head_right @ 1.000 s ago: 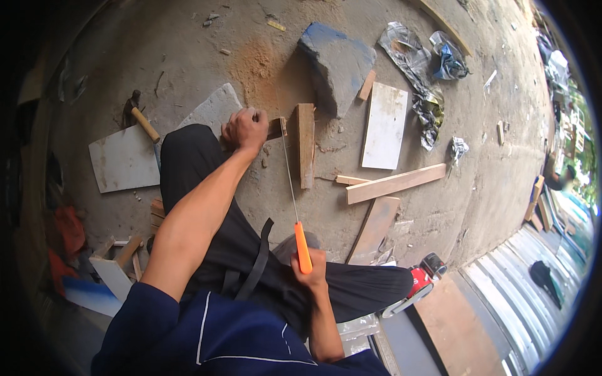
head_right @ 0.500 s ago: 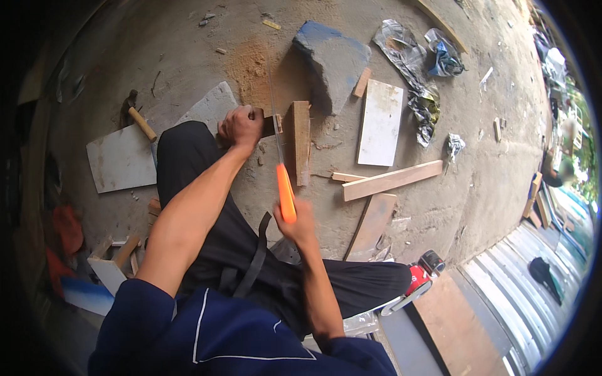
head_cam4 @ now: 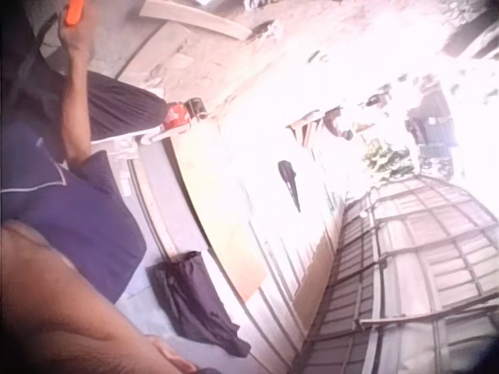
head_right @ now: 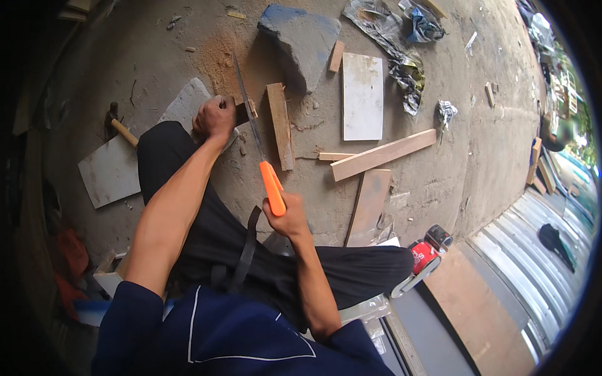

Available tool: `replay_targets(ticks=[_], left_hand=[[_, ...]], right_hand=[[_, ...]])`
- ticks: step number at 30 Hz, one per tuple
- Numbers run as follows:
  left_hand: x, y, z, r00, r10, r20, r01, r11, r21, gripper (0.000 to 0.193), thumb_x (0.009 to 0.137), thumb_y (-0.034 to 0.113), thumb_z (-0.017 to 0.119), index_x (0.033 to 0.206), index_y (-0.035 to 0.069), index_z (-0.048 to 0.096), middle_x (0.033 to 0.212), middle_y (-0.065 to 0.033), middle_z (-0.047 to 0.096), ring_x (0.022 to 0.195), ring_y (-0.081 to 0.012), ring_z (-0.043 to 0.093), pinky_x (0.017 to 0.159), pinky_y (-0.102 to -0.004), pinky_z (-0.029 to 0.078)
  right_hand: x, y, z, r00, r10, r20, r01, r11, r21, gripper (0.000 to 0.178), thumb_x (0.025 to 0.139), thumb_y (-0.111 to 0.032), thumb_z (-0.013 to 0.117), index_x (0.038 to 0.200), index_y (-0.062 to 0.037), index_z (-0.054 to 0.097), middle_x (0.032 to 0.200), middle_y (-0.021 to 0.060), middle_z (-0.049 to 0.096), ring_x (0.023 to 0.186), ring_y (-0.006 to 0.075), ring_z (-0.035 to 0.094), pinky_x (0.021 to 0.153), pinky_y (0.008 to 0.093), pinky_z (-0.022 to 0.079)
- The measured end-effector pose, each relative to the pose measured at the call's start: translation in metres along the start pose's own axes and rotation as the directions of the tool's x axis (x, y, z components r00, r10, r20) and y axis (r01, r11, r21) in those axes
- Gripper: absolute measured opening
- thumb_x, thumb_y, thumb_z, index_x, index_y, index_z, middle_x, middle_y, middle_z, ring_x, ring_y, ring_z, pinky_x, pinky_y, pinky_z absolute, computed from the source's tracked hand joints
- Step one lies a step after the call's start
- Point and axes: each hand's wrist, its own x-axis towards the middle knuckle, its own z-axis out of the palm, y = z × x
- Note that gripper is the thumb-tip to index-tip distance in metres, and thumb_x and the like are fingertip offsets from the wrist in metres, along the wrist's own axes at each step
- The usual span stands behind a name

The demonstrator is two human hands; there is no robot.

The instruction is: The person sits on the floor and uses a hand saw to cut a small piece of wood held between their legs. They repeatedly saw through the wood, occasionally pausing to adjust the piece or inspect the cut.

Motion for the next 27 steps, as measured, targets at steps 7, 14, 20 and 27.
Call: replay_targets(ticks=[7, 14, 20, 27], left_hand=[[-0.014, 0.008, -0.007, 0.998, 0.033, 0.048, -0.033, 0.999, 0.001, 0.02, 0.076, 0.029, 0.057, 0.068, 0.013, 0.065, 0.082, -0.0055, 0.067, 0.087, -0.0288, 0.06, 0.081, -0.05, 0.036], [0.002, 0.011, -0.002, 0.996, -0.06, -0.067, 0.061, 0.998, 0.021, 0.026, 0.076, 0.038, 0.057, 0.07, 0.015, 0.067, 0.076, -0.0104, 0.066, 0.08, -0.0343, 0.062, 0.07, -0.0475, 0.041], [0.003, 0.008, -0.004, 0.998, -0.058, 0.021, 0.057, 0.998, 0.019, 0.026, 0.076, 0.035, 0.055, 0.064, 0.013, 0.061, 0.076, -0.0076, 0.066, 0.082, -0.0313, 0.061, 0.072, -0.0458, 0.037], [-0.001, 0.011, -0.003, 0.999, -0.034, 0.035, 0.034, 0.999, 0.014, 0.026, 0.077, 0.033, 0.054, 0.063, 0.012, 0.061, 0.077, -0.0062, 0.066, 0.082, -0.0293, 0.06, 0.072, -0.046, 0.035]], right_hand=[[-0.078, -0.016, -0.022, 0.999, -0.031, -0.016, 0.032, 0.998, 0.056, 0.012, 0.07, -0.008, 0.066, 0.067, -0.0002, 0.057, 0.058, 0.0168, 0.053, 0.051, 0.0295, 0.056, 0.051, 0.0361, 0.043], [-0.026, -0.013, 0.008, 0.999, 0.014, -0.043, -0.012, 0.999, 0.04, 0.012, 0.071, -0.01, 0.066, 0.07, -0.0001, 0.059, 0.058, 0.016, 0.055, 0.051, 0.0302, 0.058, 0.053, 0.0354, 0.045], [-0.06, -0.009, -0.016, 1.0, 0.021, 0.009, -0.021, 1.0, 0.01, 0.013, 0.072, -0.011, 0.065, 0.069, -0.0001, 0.059, 0.057, 0.0162, 0.054, 0.049, 0.0329, 0.056, 0.051, 0.0362, 0.045], [0.0, -0.007, -0.001, 0.999, 0.017, -0.034, -0.017, 1.0, 0.002, 0.009, 0.071, -0.01, 0.064, 0.07, -0.0012, 0.061, 0.061, 0.0187, 0.057, 0.052, 0.0336, 0.057, 0.053, 0.0355, 0.046]])
